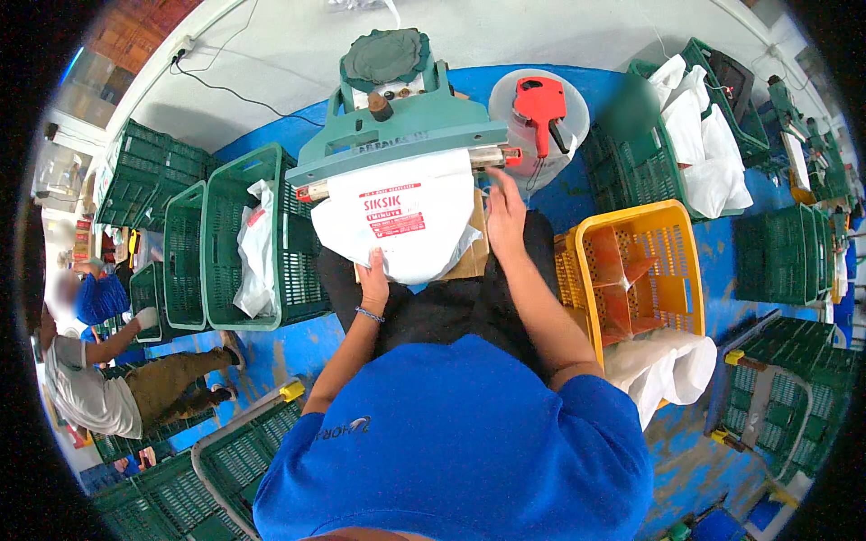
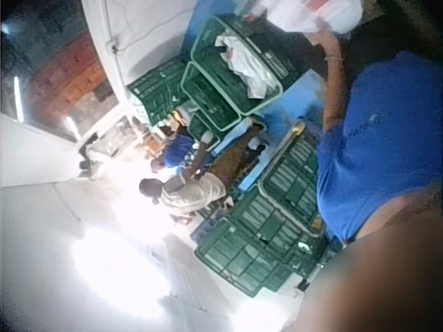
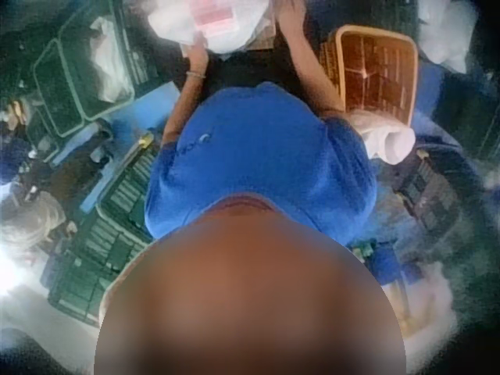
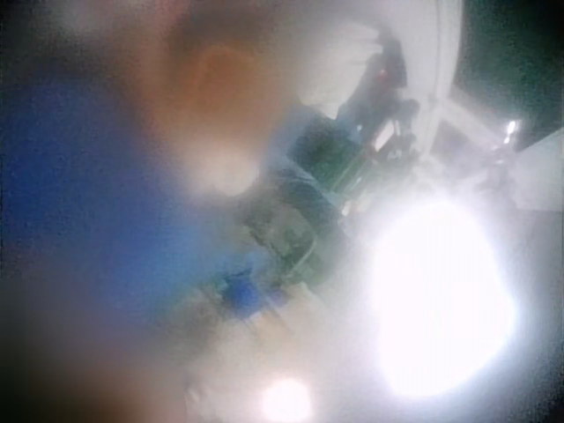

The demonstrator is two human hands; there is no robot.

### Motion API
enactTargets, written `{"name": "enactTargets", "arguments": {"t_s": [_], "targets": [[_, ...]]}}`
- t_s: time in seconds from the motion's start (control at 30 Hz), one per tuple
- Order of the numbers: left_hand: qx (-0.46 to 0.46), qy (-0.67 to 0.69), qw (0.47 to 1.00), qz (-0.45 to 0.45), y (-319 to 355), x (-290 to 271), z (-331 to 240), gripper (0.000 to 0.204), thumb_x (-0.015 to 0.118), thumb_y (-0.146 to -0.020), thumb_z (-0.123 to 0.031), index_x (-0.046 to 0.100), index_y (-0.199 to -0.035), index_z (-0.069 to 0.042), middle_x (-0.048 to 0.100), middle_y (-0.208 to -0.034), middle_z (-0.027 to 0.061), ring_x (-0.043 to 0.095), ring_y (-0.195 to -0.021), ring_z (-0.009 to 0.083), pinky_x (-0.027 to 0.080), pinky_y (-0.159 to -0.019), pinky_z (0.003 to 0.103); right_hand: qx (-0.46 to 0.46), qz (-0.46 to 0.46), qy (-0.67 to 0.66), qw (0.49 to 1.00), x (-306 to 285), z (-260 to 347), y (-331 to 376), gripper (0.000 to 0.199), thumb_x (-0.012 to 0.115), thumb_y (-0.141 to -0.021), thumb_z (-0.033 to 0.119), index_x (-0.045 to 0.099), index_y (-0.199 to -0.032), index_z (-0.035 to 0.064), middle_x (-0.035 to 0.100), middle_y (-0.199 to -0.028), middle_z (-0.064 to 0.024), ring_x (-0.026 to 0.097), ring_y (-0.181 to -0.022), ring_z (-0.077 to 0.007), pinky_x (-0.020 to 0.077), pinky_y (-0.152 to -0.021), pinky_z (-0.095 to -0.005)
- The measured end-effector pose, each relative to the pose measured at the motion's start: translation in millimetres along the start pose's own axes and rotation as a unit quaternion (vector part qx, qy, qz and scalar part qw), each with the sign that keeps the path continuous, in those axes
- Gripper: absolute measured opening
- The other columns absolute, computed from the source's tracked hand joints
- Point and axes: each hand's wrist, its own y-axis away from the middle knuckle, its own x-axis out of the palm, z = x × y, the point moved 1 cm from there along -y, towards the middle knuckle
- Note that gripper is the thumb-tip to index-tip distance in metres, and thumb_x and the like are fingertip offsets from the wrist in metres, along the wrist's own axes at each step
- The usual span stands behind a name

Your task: The person carries a yellow basket of white plastic bags to a heat-sealing station. They repeatedly place each bag on the sealer, press the lever to seal it, and drop the sealed bag into a green crate. The process is repeated for multiple bags throughout the clip.

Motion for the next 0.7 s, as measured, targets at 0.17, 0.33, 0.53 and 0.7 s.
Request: {"name": "enactTargets", "arguments": {"t_s": [0.17, 0.33, 0.53, 0.7], "targets": [[-0.002, -0.016, 1.000, 0.016, 1.5, 0.1, -3.7, 0.040, 0.056, -0.092, -0.020, 0.044, -0.118, 0.007, 0.054, -0.112, 0.0132, 0.050, -0.103, 0.0200, 0.041, -0.090, 0.033, -0.221, 0.048, 0.232, 0.946, 11.3, -20.6, -72.7, 0.027, 0.046, -0.089, 0.007, 0.061, -0.111, 0.0060, 0.050, -0.070, 0.0001, 0.046, -0.059, -0.0107, 0.0387, -0.056, -0.0256], [0.012, -0.025, 0.999, 0.028, 0.0, -2.4, 0.9, 0.038, 0.056, -0.091, -0.017, 0.044, -0.118, 0.006, 0.055, -0.110, 0.0126, 0.052, -0.100, 0.0197, 0.043, -0.088, 0.033, -0.069, 0.203, 0.001, 0.977, 14.6, -16.2, -94.8, 0.019, 0.050, -0.087, 0.016, 0.064, -0.095, 0.0055, 0.057, -0.071, -0.0039, 0.045, -0.050, -0.0106, 0.0352, -0.046, -0.0262], [0.012, -0.064, 0.994, 0.088, 4.1, -13.2, 8.0, 0.040, 0.054, -0.092, -0.016, 0.042, -0.124, 0.005, 0.054, -0.114, 0.0129, 0.052, -0.104, 0.0198, 0.042, -0.091, 0.034, 0.110, -0.070, -0.128, 0.983, 3.5, 19.6, -22.2, 0.035, 0.053, -0.092, 0.031, 0.057, -0.110, 0.0013, 0.061, -0.084, -0.0025, 0.051, -0.061, -0.0075, 0.0416, -0.054, -0.0237], [0.019, -0.010, 0.997, 0.070, -4.2, -20.3, -6.4, 0.044, 0.055, -0.091, -0.018, 0.042, -0.125, 0.008, 0.052, -0.120, 0.0156, 0.049, -0.111, 0.0226, 0.037, -0.097, 0.035, 0.110, 0.109, -0.085, 0.984, 23.9, 18.7, 12.5, 0.026, 0.061, -0.088, 0.016, 0.061, -0.109, -0.0002, 0.064, -0.100, -0.0042, 0.058, -0.085, -0.0105, 0.0455, -0.079, -0.0239]]}}
